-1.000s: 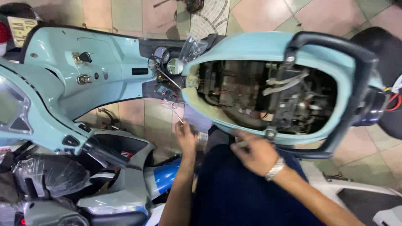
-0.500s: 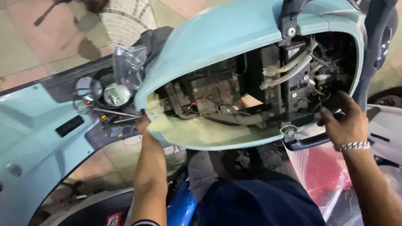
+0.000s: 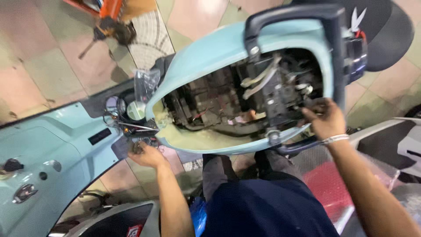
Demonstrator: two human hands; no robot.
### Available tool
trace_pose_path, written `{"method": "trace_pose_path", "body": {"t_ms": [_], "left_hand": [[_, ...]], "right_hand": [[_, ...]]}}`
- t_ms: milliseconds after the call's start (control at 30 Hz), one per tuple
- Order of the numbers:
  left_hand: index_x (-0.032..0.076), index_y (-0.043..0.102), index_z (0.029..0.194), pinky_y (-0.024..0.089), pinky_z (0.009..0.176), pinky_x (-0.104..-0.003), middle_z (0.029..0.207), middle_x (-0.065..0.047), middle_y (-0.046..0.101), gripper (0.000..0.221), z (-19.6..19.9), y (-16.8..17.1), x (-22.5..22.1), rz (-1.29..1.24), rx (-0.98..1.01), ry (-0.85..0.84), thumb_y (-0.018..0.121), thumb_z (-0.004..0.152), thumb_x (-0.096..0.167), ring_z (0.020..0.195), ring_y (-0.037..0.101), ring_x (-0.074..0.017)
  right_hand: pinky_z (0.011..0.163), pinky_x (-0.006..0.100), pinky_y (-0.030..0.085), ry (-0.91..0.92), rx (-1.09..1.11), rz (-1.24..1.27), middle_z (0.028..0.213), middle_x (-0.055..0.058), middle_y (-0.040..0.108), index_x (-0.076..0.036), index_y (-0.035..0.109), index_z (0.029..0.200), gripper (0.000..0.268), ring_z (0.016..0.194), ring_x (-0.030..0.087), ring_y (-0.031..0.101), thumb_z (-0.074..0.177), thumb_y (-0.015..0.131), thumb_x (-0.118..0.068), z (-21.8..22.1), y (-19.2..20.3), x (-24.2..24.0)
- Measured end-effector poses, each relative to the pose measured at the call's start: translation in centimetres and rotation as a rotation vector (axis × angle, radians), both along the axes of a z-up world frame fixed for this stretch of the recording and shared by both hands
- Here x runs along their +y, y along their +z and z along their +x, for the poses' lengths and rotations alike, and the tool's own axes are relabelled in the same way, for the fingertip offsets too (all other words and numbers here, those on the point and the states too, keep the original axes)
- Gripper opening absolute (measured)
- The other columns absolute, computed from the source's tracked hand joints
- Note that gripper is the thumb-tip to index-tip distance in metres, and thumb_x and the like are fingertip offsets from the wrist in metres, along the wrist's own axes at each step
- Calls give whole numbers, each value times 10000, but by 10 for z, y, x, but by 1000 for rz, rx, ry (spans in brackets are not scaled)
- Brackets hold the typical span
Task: The person works on the internal components of a scooter, using a multimeter to test electrical connections, a screwdriver to loosen screws, and their hands to disconnect and reconnect wiring harnesses within the seat compartment and behind the front fairing.
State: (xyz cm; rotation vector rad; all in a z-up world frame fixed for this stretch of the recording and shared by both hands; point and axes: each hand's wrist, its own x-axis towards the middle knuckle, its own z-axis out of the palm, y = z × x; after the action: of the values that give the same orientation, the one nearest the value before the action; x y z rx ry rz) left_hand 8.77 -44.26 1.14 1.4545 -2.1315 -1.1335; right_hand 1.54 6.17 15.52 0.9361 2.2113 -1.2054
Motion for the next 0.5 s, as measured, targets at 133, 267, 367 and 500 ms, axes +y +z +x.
{"method": "trace_pose_path", "body": {"t_ms": [133, 267, 367, 500], "left_hand": [[15, 642, 1246, 558, 898, -300, 1150, -73, 715, 280, -38, 133, 161, 415, 326, -425, 621, 1023, 183, 996, 671, -160], [123, 585, 1393, 598, 856, -369, 1280, -99, 681, 510, -114, 169, 308, 721, -122, -1132, 608, 976, 416, 1022, 720, -192], [103, 627, 1363, 582, 805, -349, 1243, -108, 702, 459, -148, 163, 346, 616, -126, -1364, 641, 973, 345, 986, 717, -188], [89, 761, 1153, 589, 709, -269, 1011, -44, 785, 259, -153, 151, 360, 874, -231, -1277, 739, 917, 193, 863, 744, -128]], "right_hand": [[635, 312, 606, -208, 67, -351, 999, 162, 731, 56, 490, 1236, 363, 725, 206, 736, 925, 673, 14, -5, -12, 25], [738, 269, 579, -118, 203, -519, 1058, 113, 731, 47, 525, 1249, 344, 824, 168, 715, 933, 660, 36, -1, -22, 43], [780, 276, 586, 11, 236, -573, 1017, 111, 704, 49, 527, 1245, 354, 893, 161, 700, 927, 680, 41, -3, -22, 56], [678, 281, 578, -27, 135, -710, 986, 109, 716, 36, 535, 1243, 336, 810, 171, 724, 934, 661, -2, -7, -14, 64]]}}
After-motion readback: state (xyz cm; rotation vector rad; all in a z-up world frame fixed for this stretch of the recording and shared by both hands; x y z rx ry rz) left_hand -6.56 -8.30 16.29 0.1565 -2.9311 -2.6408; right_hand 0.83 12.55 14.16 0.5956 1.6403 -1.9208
